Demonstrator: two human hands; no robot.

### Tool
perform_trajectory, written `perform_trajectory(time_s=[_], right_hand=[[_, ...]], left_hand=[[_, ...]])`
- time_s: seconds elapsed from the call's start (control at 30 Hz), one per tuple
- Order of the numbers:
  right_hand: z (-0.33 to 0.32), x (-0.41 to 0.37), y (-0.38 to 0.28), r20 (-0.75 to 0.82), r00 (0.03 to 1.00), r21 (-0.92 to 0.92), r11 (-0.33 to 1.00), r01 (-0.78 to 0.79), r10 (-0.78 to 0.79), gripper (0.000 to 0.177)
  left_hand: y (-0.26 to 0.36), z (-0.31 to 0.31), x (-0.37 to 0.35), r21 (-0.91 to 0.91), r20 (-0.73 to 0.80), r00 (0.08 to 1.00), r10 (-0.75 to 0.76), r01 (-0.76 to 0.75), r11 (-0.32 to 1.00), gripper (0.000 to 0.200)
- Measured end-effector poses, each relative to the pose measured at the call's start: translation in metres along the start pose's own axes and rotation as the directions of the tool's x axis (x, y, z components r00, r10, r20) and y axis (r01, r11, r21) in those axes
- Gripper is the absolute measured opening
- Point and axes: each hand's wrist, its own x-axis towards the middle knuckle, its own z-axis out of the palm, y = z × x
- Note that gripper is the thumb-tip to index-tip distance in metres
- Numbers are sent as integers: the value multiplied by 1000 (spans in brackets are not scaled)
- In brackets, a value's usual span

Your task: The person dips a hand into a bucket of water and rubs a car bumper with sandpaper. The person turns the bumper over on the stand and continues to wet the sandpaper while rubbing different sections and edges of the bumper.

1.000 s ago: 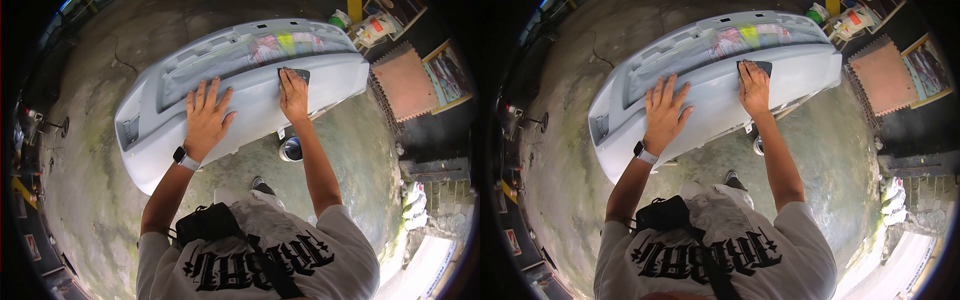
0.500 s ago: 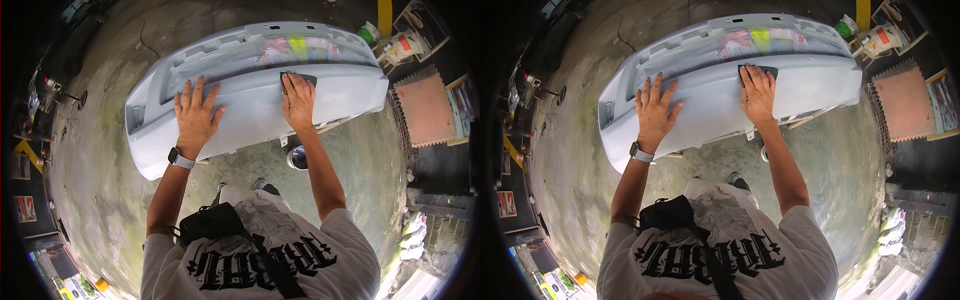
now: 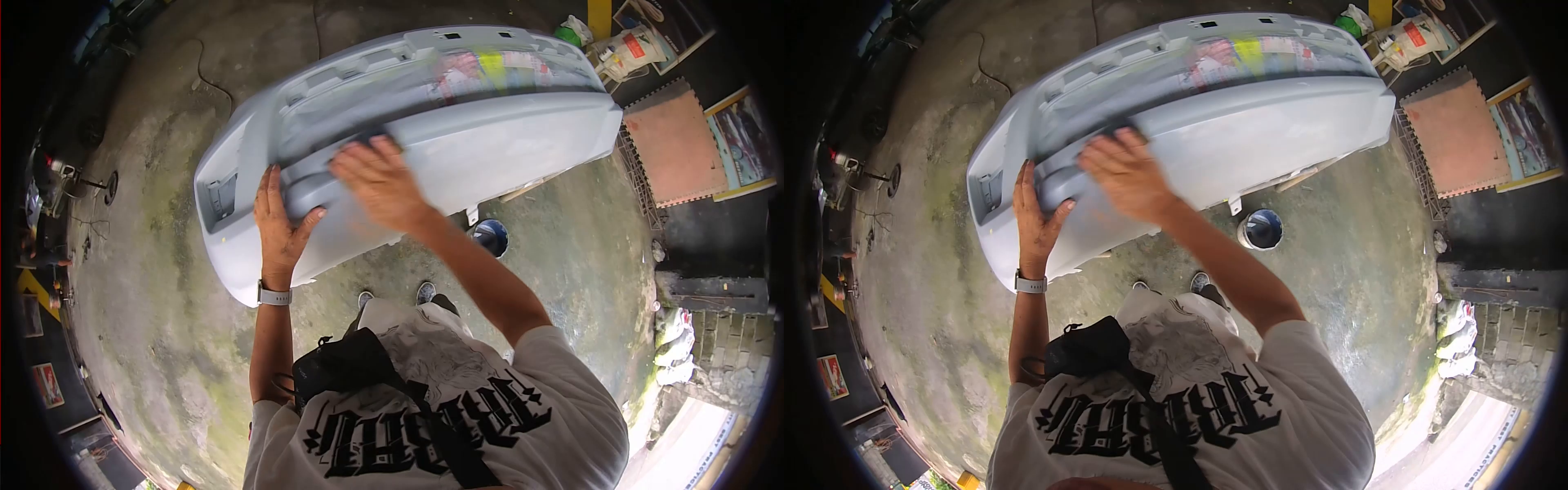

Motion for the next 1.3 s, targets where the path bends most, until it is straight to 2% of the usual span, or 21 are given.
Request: perform_trajectory(time_s=[0.03,0.07,0.13,0.23,0.3,0.4,0.43,0.5,0.6,0.67,0.73,0.8,0.87,0.9,0.97,1.03,1.13,1.17,1.23,1.27,1.3], right_hand=[[-11,-14,16,79,994,-152,986,-63,75,47],[-13,-38,34,39,990,-224,967,-124,136,49],[-14,-71,44,-130,956,-85,957,-277,265,56],[27,-59,-3,-255,893,-55,917,-395,370,55],[38,-28,-49,-189,898,128,917,-379,397,56],[28,-19,-53,-124,914,206,912,-356,385,56],[29,-30,-43,-138,903,197,905,-377,406,56],[31,-70,-6,-148,940,-133,936,-326,306,54],[30,-97,34,-282,864,-128,876,-464,417,56],[33,-96,39,-461,633,60,733,-677,622,58],[53,-70,4,-449,680,48,776,-629,579,58],[79,-56,-51,-356,796,39,859,-510,489,60],[74,-73,-91,-219,839,235,861,-450,498,60],[80,-89,-89,-224,833,230,858,-459,506,60],[91,-133,-77,-266,792,123,834,-538,550,60],[88,-149,-43,-417,567,144,667,-731,711,55],[64,-100,-9,-513,476,265,659,-704,714,53],[57,-70,-21,-483,545,226,699,-679,686,53],[68,-44,-62,-369,802,52,872,-487,470,59],[72,-47,-88,-315,791,253,850,-463,525,61],[83,-60,-96,-331,777,248,844,-475,535,61]], left_hand=[[-6,-2,-2,-2,3,1000,-7,7,1000,100],[-10,-3,-3,-38,22,1000,5,-4,999,102],[-13,-4,-5,-39,77,997,28,-25,999,103],[-12,-8,-3,-49,132,989,59,-53,997,98],[-15,-10,-3,-66,161,983,89,-79,995,96],[-18,-12,-3,-106,192,974,120,-100,989,92],[-19,-13,-2,-127,197,973,124,-100,987,90],[-18,-14,1,-127,224,962,156,-130,983,89],[-19,-16,-2,-126,254,955,152,-123,984,87],[-16,-17,-1,-63,278,945,173,-161,985,86],[-18,-16,1,-64,285,943,174,-163,985,85],[-20,-16,-1,-72,309,935,172,-157,985,85],[-20,-15,2,-122,282,947,152,-122,985,83],[-19,-14,2,-128,289,943,162,-130,983,83],[-19,-15,2,-55,314,938,145,-135,989,82],[-19,-15,1,-29,321,936,147,-145,989,81],[-20,-16,0,0,332,932,147,-156,988,81],[-22,-16,2,4,335,931,146,-156,988,80],[-27,-15,5,5,351,922,163,-176,984,81],[-28,-15,8,9,352,921,166,-180,984,82],[-27,-15,10,4,363,913,186,-202,979,82]])
